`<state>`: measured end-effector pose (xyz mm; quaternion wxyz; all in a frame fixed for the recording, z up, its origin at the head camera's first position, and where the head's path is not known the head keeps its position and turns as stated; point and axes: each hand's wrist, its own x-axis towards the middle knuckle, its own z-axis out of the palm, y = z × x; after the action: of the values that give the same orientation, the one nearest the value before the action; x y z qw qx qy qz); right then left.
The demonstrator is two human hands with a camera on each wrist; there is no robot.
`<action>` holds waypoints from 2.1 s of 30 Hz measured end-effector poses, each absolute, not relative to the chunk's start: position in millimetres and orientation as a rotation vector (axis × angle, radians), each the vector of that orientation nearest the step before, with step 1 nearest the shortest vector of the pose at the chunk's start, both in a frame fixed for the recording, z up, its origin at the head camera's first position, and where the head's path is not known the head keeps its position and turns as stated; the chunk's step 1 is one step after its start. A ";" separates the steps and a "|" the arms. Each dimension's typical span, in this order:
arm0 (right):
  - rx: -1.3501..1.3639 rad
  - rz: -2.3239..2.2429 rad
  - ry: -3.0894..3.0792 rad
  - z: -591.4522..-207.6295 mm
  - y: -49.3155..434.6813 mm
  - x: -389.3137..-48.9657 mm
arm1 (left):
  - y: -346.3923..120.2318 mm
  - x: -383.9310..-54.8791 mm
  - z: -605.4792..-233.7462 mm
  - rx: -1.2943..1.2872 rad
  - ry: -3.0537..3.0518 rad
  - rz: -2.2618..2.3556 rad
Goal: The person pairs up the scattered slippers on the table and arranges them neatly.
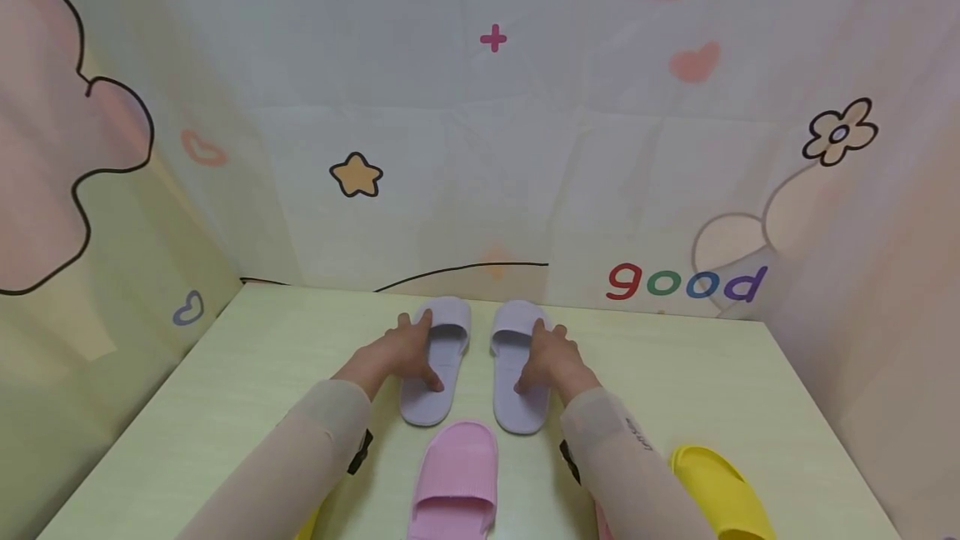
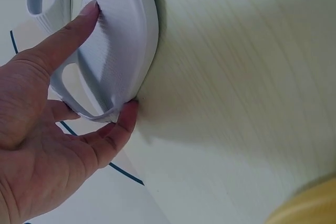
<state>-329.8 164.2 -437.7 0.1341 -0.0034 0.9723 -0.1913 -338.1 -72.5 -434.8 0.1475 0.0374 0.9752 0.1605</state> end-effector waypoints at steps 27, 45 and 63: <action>-0.035 -0.533 2.843 -435.3 150.7 -330.6 | -62.5 -339.0 -429.6 0.149 2.816 0.470; 0.018 -0.508 2.848 -443.8 148.1 -333.7 | -60.0 -337.2 -435.5 0.128 2.805 0.514; 0.007 -0.428 2.951 -444.4 144.2 -323.1 | -49.3 -328.2 -443.1 0.154 2.957 0.449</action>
<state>-323.1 144.2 -444.4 0.0799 0.0025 0.9865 -0.1429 -328.2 -49.3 -443.1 0.0735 0.0513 0.9847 0.1495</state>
